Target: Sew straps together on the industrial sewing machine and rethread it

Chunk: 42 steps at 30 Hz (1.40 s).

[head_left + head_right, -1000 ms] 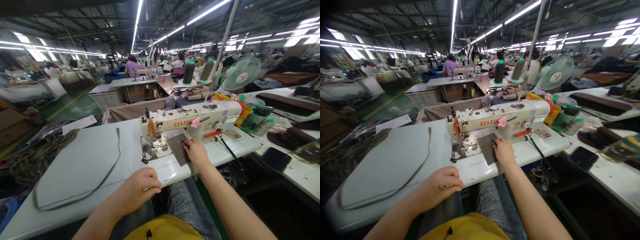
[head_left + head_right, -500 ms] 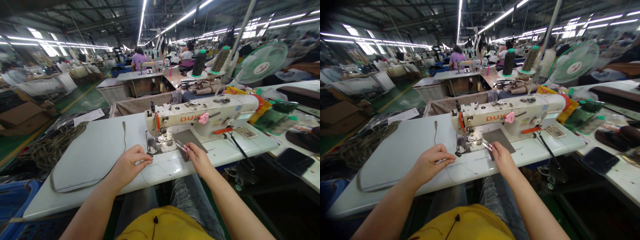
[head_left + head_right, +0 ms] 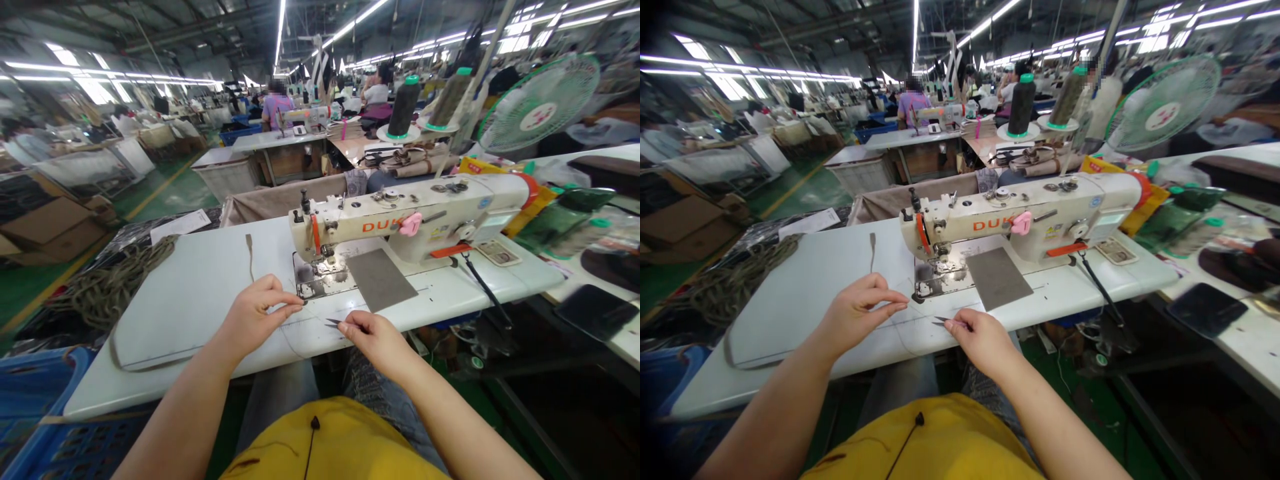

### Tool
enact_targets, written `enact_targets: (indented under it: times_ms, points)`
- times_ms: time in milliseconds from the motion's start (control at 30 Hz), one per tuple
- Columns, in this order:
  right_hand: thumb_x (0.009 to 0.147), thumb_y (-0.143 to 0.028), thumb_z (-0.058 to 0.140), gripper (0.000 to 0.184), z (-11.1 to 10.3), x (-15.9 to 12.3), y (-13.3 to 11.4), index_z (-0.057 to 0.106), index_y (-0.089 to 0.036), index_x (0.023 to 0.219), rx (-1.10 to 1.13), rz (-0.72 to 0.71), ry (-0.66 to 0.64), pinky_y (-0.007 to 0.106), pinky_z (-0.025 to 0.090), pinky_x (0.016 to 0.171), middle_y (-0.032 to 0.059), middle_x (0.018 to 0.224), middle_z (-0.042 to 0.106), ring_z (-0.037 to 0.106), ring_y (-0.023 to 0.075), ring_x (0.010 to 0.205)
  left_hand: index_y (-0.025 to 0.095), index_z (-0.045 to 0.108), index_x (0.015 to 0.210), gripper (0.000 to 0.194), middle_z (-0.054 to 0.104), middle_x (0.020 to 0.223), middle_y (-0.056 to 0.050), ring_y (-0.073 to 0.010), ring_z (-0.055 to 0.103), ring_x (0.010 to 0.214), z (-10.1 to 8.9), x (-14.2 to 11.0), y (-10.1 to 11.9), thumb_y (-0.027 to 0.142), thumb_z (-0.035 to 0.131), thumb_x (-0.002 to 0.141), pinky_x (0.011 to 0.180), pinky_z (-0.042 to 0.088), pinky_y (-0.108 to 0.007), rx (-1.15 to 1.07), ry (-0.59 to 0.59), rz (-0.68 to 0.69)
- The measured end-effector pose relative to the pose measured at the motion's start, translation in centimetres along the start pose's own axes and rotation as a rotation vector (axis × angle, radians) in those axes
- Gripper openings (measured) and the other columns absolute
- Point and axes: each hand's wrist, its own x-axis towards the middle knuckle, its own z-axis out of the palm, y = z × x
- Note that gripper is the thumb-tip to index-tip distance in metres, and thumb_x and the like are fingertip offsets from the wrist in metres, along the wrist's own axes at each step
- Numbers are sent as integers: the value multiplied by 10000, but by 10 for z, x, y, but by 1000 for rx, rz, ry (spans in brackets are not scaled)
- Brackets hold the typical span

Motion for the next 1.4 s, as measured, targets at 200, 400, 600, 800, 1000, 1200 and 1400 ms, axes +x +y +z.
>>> enact_targets:
  times_ms: [200, 400, 600, 800, 1000, 1200, 1400]
  points:
    - [955, -478, 582, 372, 6, 3, -4, 513, -219, 696, -29, 30, 9, 277, 264, 612, -35, 646, 489, 470, 151, 669, 261, 819, 961, 114, 584, 784, 28, -99, 596, 712, 2, 1, 2, 172, 807, 889, 675, 470, -191, -15, 5, 13]
    - [960, -450, 608, 361, 6, 6, -18, 531, -215, 695, -73, 53, 10, 280, 264, 623, -34, 655, 515, 472, 146, 670, 259, 821, 965, 114, 581, 787, 28, -97, 579, 699, 3, 3, 3, 175, 808, 889, 669, 470, -189, -8, 8, 8]
    - [955, -445, 607, 370, 8, 8, -21, 506, -215, 684, -61, 42, 16, 280, 262, 616, -37, 645, 500, 470, 144, 663, 261, 823, 966, 87, 575, 776, 24, -103, 561, 677, 2, 3, 3, 205, 797, 905, 649, 469, -199, -8, 22, 1]
    - [945, -481, 594, 400, 12, 9, -14, 487, -216, 666, -11, 20, 19, 275, 257, 597, -36, 630, 479, 466, 144, 654, 263, 824, 965, 96, 589, 783, 22, -102, 546, 662, 1, 1, 1, 200, 803, 895, 660, 471, -208, -8, 24, -22]
    - [949, -501, 564, 438, 14, 10, -9, 452, -217, 634, -31, 33, 3, 278, 253, 593, -34, 607, 448, 444, 146, 641, 266, 827, 968, 79, 586, 781, 17, -102, 519, 638, -1, 1, 2, 228, 789, 909, 645, 466, -215, -24, 36, -32]
    - [976, -510, 512, 375, -4, 21, 6, 533, -228, 729, -73, 31, 101, 274, 326, 636, -16, 682, 555, 519, 168, 690, 285, 838, 957, 73, 550, 771, 12, -106, 481, 625, -3, -2, 6, 316, 780, 924, 639, 459, -227, -60, 33, -72]
    - [991, -380, 523, 285, -35, 55, 33, 668, -158, 1093, -365, -36, 411, 363, 459, 853, 131, 1003, 686, 629, 262, 939, 287, 847, 938, 182, 485, 747, 7, -109, 465, 619, 1, -11, 14, 458, 793, 905, 572, 395, -233, -256, -10, -178]
